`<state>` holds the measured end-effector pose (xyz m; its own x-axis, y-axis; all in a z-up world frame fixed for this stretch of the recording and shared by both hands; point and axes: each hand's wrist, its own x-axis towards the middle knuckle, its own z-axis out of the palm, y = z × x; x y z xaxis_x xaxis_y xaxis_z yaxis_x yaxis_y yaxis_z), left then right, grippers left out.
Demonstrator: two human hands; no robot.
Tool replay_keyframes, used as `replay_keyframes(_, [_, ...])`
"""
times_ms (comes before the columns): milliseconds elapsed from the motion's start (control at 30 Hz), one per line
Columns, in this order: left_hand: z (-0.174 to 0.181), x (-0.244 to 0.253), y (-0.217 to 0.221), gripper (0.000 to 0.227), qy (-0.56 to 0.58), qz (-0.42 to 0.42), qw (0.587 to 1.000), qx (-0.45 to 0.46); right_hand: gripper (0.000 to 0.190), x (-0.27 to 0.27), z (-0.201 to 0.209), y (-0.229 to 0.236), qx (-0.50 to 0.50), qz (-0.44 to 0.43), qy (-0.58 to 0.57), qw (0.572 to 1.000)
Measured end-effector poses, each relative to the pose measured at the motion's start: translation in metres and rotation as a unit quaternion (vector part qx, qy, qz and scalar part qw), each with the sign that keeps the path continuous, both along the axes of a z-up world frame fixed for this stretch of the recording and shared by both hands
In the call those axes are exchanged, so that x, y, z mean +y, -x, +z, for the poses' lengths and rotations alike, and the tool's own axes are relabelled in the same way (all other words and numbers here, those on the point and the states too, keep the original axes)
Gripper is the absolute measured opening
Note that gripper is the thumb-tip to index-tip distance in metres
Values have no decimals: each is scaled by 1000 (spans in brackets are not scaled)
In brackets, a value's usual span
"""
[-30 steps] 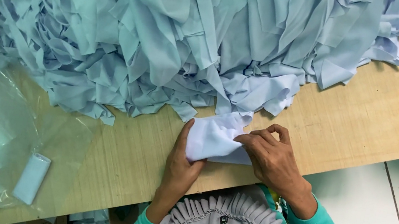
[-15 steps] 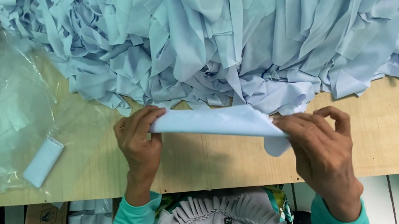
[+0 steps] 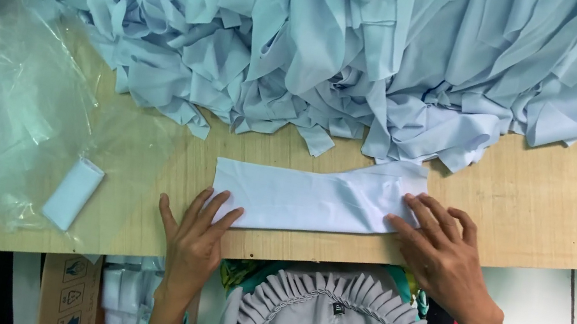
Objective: The person folds light blue shirts on a wooden table, places them into clear plastic bags, and stacks the packaged shirts in a cardboard box. The process repeats with multiple shirts.
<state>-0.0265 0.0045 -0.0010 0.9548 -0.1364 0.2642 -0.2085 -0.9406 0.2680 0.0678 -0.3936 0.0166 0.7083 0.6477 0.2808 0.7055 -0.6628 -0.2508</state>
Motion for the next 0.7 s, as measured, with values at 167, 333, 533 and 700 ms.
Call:
replay_keyframes(167, [16, 5, 2, 45, 51, 58, 997, -16, 30, 3, -6, -1, -1, -53, -32, 998])
replay_keyframes(333, [21, -4, -34, 24, 51, 39, 997, -48, 37, 30, -6, -17, 14, -30, -34, 999])
replay_keyframes(533, [20, 0, -64, 67, 150, 71, 970, 175, 52, 33, -15, -26, 59, -94, 33, 993])
replay_keyframes(700, [13, 8, -60, 45, 171, 97, 963, 182, 41, 28, -32, -18, 83, -110, -13, 990])
